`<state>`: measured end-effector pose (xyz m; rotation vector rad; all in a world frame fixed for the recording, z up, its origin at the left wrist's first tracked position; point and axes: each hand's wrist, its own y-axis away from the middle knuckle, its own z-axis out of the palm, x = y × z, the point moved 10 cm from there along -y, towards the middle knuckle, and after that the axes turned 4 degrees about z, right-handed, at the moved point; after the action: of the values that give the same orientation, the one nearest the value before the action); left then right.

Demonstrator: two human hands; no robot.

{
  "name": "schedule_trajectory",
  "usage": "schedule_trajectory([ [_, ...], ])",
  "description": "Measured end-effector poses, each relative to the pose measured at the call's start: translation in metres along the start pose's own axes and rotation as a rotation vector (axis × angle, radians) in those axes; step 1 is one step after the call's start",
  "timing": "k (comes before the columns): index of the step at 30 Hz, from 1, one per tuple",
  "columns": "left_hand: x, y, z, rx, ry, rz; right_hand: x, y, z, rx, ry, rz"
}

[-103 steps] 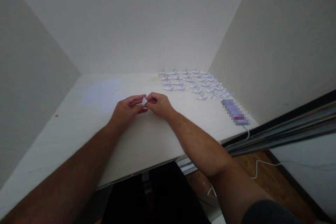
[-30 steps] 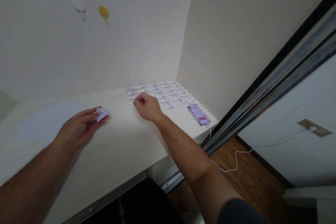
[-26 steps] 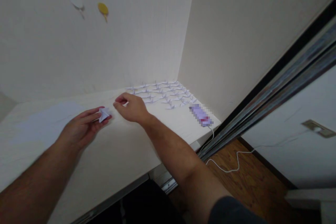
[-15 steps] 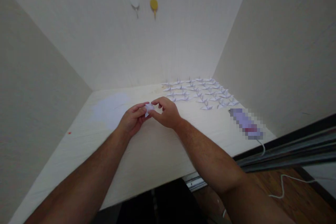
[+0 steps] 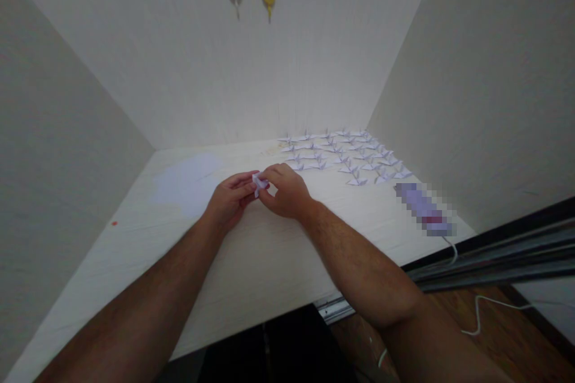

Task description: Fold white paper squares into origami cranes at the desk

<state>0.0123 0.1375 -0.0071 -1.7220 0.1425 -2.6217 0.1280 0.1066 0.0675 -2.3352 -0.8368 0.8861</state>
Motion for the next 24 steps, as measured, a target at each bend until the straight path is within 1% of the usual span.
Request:
schedule_trajectory([
  [8,-0.001,0.001,-0.001,0.022,-0.01,0.027,-0.001,-0.002,-0.001,0.037,0.116,0.021],
  [13,-0.001,0.002,0.001,0.04,-0.005,0.022,-0.003,-0.002,0.002,0.04,0.17,-0.014],
  [18,0.0,0.005,0.008,0.012,-0.015,0.021,0.001,-0.002,0.003,0.051,0.189,-0.003],
  [24,0.001,0.005,0.01,-0.005,-0.005,0.027,0.002,-0.003,0.004,0.024,0.181,0.009],
])
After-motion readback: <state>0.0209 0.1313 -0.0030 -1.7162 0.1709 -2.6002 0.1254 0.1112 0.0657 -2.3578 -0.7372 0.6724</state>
